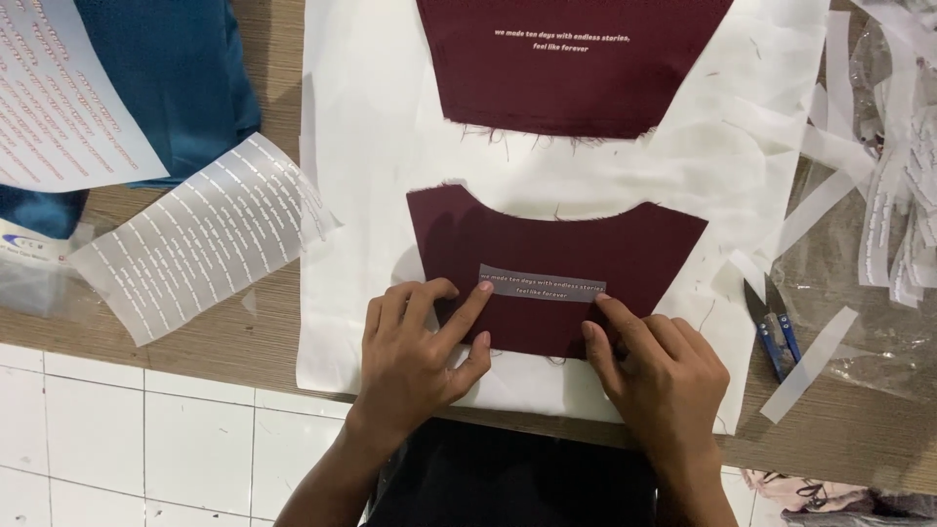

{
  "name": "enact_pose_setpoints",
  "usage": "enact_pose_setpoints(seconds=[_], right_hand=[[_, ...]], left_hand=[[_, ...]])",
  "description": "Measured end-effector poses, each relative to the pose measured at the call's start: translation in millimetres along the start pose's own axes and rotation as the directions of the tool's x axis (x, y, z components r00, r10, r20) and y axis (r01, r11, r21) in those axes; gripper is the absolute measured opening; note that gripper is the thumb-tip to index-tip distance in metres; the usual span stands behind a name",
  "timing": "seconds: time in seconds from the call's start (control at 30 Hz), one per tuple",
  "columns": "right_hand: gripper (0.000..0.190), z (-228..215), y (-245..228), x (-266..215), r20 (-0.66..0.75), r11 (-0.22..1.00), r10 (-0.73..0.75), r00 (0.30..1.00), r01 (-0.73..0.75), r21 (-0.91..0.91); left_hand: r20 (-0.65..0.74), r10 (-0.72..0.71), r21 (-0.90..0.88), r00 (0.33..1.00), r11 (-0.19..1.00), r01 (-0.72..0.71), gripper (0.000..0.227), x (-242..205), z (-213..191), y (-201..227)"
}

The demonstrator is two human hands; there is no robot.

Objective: Aligning and ironing labels onto fabric pieces and cutting labels from a sheet using snips.

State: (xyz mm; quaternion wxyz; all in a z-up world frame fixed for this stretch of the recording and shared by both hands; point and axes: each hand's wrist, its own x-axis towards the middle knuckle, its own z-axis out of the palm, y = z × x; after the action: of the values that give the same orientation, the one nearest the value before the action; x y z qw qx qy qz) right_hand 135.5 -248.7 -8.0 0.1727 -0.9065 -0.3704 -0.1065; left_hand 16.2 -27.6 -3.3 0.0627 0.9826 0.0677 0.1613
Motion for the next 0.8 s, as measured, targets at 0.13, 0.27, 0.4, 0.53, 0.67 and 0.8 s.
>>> enact_pose_setpoints(seconds=[0.13,0.27,0.4,0.53,0.67,0.8], right_hand=[[0.017,-1.9,-1.0,1.8,-0.008,1.0,-0.007,1.0,0.007,0.029],[0.019,-0.4,-0.2,-0.3,0.005,1.0,0.003,1.0,-0.003,0.008],[0.017,-0.2,-0.8,0.0,0.0,1.0,0.005,1.0,-0.005,0.028],[0.019,0.6,-0.3,0.2,0.003,1.0,0.005,1.0,-0.005,0.027],[0.02,0.4,0.1,0.6,0.01,0.999,-0.003,1.0,0.002,0.032],[0.019,1.3,0.8,-0.3,0.002,0.999,0.0,1.0,0.0,0.051]], left_hand=[[-0.016,-0.004,0.004,1.0,1.0,0.004,0.044,0.7,0.0,0.5],[-0.004,-0.007,-0.009,1.0,1.0,0.007,0.043,1.8,-0.9,0.6],[-0.009,-0.014,-0.037,1.0,0.999,0.013,0.044,1.9,-1.2,0.2],[-0.012,-0.01,-0.01,1.0,1.0,0.009,0.047,1.6,-0.5,0.0],[0.002,-0.017,-0.027,1.0,0.999,0.017,0.046,1.8,-0.6,0.2],[0.009,-0.015,-0.02,1.0,1.0,0.015,0.046,1.4,0.4,-0.4]])
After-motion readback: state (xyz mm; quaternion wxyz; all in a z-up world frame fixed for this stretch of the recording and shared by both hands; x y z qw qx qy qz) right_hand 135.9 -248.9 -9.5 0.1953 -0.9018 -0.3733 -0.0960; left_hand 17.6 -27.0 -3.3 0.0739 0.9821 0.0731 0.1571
